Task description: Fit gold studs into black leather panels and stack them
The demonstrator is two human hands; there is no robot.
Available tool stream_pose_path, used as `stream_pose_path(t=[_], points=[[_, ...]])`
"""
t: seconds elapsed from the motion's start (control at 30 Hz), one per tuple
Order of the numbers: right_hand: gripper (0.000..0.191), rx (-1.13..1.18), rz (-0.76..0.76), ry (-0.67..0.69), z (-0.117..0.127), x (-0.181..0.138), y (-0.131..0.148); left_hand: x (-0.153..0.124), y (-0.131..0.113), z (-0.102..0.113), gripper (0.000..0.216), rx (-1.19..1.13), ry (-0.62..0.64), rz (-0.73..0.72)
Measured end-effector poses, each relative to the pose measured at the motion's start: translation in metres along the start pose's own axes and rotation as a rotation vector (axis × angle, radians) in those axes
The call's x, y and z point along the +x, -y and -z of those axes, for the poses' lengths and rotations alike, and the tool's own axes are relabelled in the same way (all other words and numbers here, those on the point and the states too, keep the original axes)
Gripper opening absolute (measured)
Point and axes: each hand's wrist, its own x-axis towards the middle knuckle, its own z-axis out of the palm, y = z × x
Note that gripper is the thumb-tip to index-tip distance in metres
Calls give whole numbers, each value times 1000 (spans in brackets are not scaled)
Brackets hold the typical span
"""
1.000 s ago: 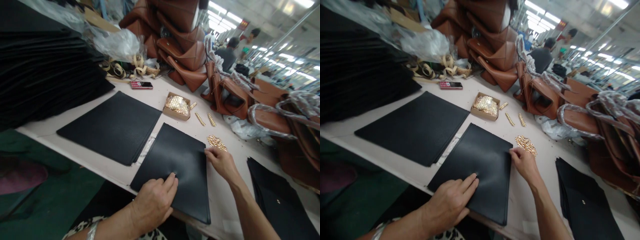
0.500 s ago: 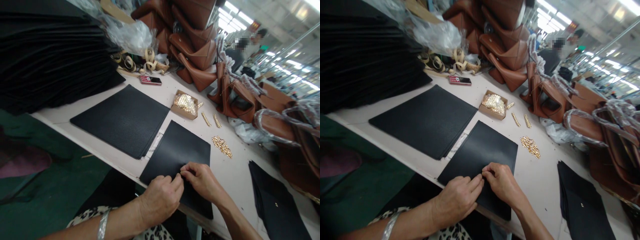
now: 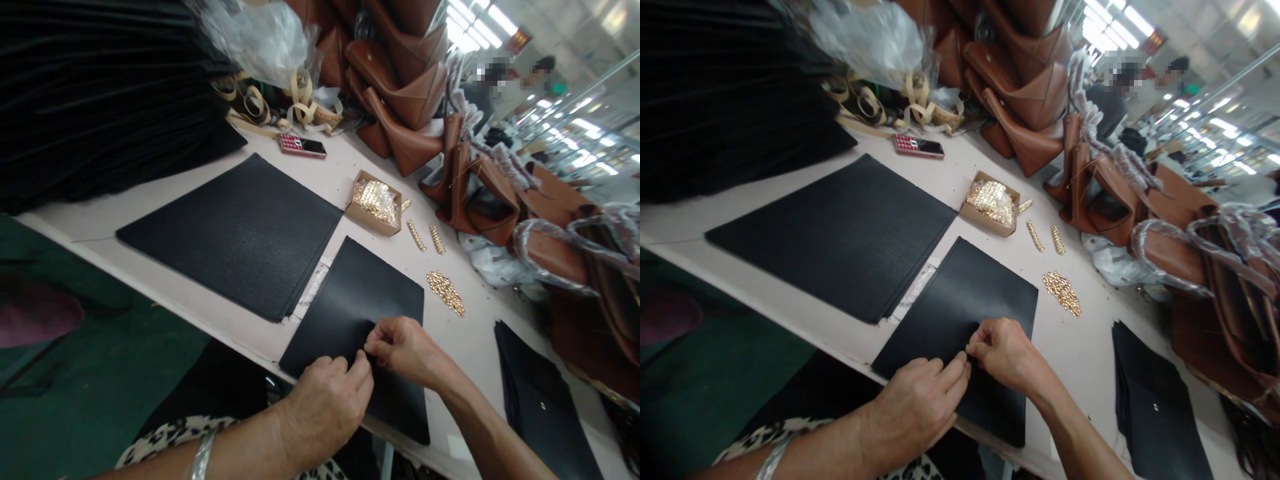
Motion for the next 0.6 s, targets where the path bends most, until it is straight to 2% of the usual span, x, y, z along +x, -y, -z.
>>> stream_pose_path(t=[0.17,0.33,0.47,0.53,0.6], points=[[8,23,-79,113,8,10,7,0,0,-3,32,-39,3,-1],[10,-67,-72,45,13,13,15,2,2,-6,40,-31,19,5],[26,-70,-53,-128,14,7,6,2,4,-8,43,-5,17,-2],[28,-69,-9,-325,17,-2,-6,0,5,-10,47,19,-12,-3],[27,7,-17,-578,21,-12,-23,-3,9,-16,52,51,-62,-9]])
